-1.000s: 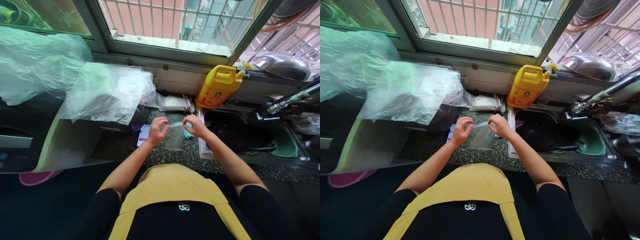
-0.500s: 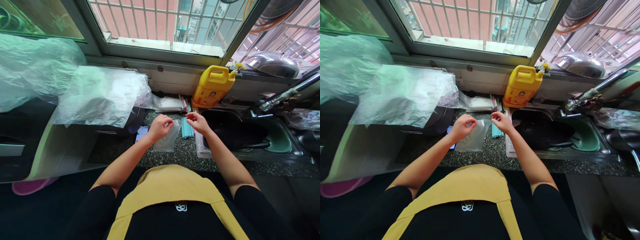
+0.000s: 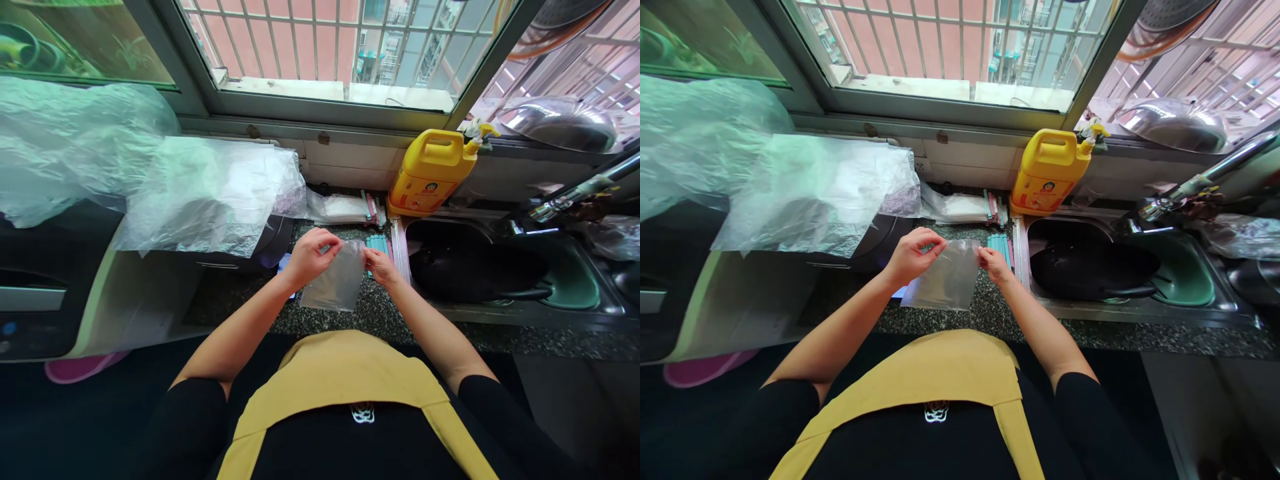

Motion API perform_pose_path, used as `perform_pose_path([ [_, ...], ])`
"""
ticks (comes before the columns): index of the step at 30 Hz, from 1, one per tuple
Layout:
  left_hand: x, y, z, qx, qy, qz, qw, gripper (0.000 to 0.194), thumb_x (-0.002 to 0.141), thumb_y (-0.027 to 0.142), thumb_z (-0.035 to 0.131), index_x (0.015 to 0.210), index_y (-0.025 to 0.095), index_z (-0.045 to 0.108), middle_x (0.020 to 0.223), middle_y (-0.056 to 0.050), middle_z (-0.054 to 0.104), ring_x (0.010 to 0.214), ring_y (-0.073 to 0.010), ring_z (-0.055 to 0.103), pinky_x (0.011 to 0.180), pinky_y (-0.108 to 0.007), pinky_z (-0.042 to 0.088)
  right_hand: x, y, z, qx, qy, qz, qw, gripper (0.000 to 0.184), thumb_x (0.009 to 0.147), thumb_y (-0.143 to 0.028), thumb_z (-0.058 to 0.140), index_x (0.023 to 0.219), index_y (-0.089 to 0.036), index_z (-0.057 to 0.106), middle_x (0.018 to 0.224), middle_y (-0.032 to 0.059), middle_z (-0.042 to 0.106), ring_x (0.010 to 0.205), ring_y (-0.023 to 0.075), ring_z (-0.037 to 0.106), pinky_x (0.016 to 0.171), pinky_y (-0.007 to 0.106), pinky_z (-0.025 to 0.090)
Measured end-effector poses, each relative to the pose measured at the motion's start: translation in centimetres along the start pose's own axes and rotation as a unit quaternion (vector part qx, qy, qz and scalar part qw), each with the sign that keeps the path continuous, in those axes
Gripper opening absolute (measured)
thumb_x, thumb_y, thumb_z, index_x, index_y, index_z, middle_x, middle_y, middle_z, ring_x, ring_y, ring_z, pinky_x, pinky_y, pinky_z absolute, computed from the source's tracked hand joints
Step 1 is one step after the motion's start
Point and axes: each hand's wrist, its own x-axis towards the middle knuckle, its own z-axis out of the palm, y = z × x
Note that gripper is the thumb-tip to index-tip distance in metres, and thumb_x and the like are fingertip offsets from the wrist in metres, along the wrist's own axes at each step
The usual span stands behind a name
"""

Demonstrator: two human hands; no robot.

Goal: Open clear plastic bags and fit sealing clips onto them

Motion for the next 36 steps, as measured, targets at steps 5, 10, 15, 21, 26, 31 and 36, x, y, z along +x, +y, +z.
perform_pose_path([
  [5, -0.1, -0.3, -0.5, 0.004, 0.014, -0.014, 1.000, 0.018, 0.083, 0.026, 0.055, 0.072, 0.019, 0.067, 0.073, -0.003, 0.067, 0.073, -0.0145, 0.058, 0.070, -0.028, 0.046, -0.2, 0.4, -0.4, -0.019, 0.015, -0.013, 1.000, 0.057, 0.043, -0.071, 0.070, 0.059, -0.021, 0.049, 0.053, -0.0044, 0.053, 0.052, 0.0111, 0.049, 0.054, 0.026, 0.040],
  [10, 0.1, -0.1, -0.3, 0.000, 0.008, -0.015, 1.000, 0.018, 0.084, 0.026, 0.054, 0.072, 0.018, 0.066, 0.074, -0.003, 0.068, 0.073, -0.0146, 0.058, 0.071, -0.028, 0.047, -0.3, -1.2, -1.1, -0.057, 0.064, -0.062, 0.994, 0.050, 0.049, -0.065, 0.071, 0.066, -0.021, 0.055, 0.062, -0.0029, 0.056, 0.060, 0.0124, 0.050, 0.059, 0.028, 0.043],
  [15, 0.5, 0.3, 0.0, -0.004, -0.013, 0.004, 1.000, 0.018, 0.084, 0.026, 0.054, 0.073, 0.018, 0.066, 0.074, -0.003, 0.068, 0.073, -0.0144, 0.058, 0.070, -0.028, 0.047, -2.2, -6.6, -0.3, -0.239, 0.022, -0.323, 0.916, 0.031, 0.072, -0.051, 0.065, 0.086, -0.023, 0.064, 0.090, 0.0037, 0.064, 0.083, 0.0178, 0.057, 0.076, 0.034, 0.046],
  [21, 0.9, 0.8, -0.1, -0.003, -0.014, 0.028, 0.999, 0.018, 0.085, 0.025, 0.054, 0.073, 0.018, 0.065, 0.071, -0.002, 0.067, 0.070, -0.0132, 0.058, 0.068, -0.027, 0.046, -4.5, -10.8, 2.3, -0.370, -0.129, -0.444, 0.806, 0.018, 0.080, -0.044, 0.061, 0.077, -0.026, 0.064, 0.087, 0.0020, 0.065, 0.089, 0.0188, 0.057, 0.087, 0.039, 0.043],
  [26, 0.7, 0.9, -0.4, -0.009, -0.014, 0.018, 1.000, 0.016, 0.084, 0.023, 0.055, 0.073, 0.018, 0.065, 0.071, -0.002, 0.067, 0.070, -0.0130, 0.058, 0.068, -0.027, 0.046, -4.5, -10.6, 2.9, -0.375, -0.137, -0.439, 0.805, 0.026, 0.084, -0.044, 0.056, 0.069, -0.024, 0.060, 0.079, 0.0017, 0.065, 0.081, 0.0175, 0.057, 0.082, 0.037, 0.044],
  [31, 0.7, 0.9, -0.6, -0.017, -0.005, 0.001, 1.000, 0.017, 0.084, 0.024, 0.055, 0.073, 0.017, 0.065, 0.072, -0.002, 0.068, 0.071, -0.0125, 0.059, 0.068, -0.027, 0.047, -4.3, -10.2, 2.6, -0.370, -0.138, -0.417, 0.818, 0.027, 0.080, -0.051, 0.059, 0.080, -0.024, 0.062, 0.084, 0.0031, 0.066, 0.084, 0.0182, 0.057, 0.082, 0.036, 0.045],
  [36, 0.9, 0.9, -1.2, -0.038, 0.009, -0.001, 0.999, 0.016, 0.083, 0.023, 0.055, 0.073, 0.016, 0.065, 0.073, -0.003, 0.069, 0.070, -0.0120, 0.060, 0.067, -0.026, 0.047, -3.8, -9.2, 2.0, -0.382, -0.149, -0.394, 0.822, 0.025, 0.081, -0.046, 0.058, 0.073, -0.022, 0.061, 0.077, 0.0030, 0.065, 0.078, 0.0175, 0.057, 0.077, 0.035, 0.045],
])
